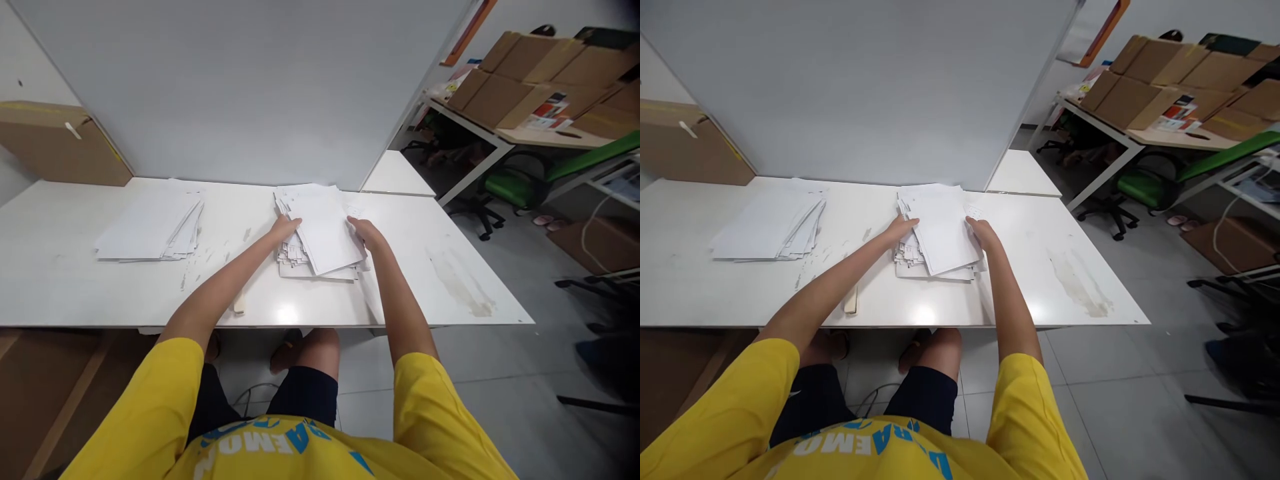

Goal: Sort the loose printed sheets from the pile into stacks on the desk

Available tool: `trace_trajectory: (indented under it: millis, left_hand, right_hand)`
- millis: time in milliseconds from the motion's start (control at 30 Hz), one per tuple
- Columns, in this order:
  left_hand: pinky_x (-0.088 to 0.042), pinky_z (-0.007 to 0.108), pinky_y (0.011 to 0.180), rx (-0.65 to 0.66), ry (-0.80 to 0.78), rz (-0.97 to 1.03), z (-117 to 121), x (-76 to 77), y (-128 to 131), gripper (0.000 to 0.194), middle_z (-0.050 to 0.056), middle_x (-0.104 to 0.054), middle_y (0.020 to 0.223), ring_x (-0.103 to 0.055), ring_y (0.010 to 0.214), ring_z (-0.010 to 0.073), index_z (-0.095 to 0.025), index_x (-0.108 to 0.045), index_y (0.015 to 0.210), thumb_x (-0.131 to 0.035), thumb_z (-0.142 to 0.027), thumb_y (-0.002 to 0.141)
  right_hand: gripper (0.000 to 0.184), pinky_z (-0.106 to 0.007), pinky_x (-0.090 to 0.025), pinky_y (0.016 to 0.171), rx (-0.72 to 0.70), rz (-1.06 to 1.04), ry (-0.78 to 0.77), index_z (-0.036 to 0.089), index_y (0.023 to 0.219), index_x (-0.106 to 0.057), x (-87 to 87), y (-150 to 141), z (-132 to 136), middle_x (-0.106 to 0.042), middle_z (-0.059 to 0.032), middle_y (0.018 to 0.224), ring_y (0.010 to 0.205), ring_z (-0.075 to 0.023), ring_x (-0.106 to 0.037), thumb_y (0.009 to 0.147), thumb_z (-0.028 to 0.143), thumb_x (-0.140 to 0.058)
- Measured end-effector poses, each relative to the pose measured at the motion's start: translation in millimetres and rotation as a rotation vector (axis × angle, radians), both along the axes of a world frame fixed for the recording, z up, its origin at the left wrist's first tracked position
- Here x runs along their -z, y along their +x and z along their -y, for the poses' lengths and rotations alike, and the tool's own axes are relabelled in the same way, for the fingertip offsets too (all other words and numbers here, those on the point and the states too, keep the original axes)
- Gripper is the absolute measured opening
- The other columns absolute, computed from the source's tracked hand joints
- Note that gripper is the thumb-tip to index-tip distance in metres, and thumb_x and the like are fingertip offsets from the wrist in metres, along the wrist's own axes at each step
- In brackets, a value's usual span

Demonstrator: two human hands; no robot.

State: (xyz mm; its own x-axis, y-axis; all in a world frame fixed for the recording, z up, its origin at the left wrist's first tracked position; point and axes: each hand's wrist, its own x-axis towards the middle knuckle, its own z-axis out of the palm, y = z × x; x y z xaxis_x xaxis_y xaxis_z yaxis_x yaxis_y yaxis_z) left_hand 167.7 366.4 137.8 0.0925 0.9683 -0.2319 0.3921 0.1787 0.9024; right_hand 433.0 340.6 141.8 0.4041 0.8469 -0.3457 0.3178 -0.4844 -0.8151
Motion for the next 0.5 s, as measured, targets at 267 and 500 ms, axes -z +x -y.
trace_trajectory:
  millis: [267,500]
  left_hand:
    - [-0.051,0.040,0.086,-0.025,-0.015,-0.261,3,-17.9,20,0.053,0.017,-0.067,0.125,-0.064,0.112,0.0349,-0.016,-0.057,0.122,-0.059,-0.048,0.080]
    - [-0.047,0.037,0.098,0.030,0.092,-0.399,18,-20.1,-4,0.060,0.015,-0.061,0.136,-0.058,0.124,0.0322,-0.015,-0.052,0.135,-0.055,-0.045,0.083]
  right_hand:
    - [0.040,-0.037,-0.050,0.087,0.003,0.146,-0.038,0.015,0.102,-0.065,9.4,-12,-16,-0.067,-0.0180,0.118,0.106,-0.0305,-0.063,0.077,0.046,-0.067]
    - [0.034,-0.041,-0.054,0.085,-0.004,0.026,0.045,0.014,0.096,-0.065,9.8,-5,-7,-0.068,-0.0172,0.108,0.104,-0.0311,-0.064,0.076,0.042,-0.067]
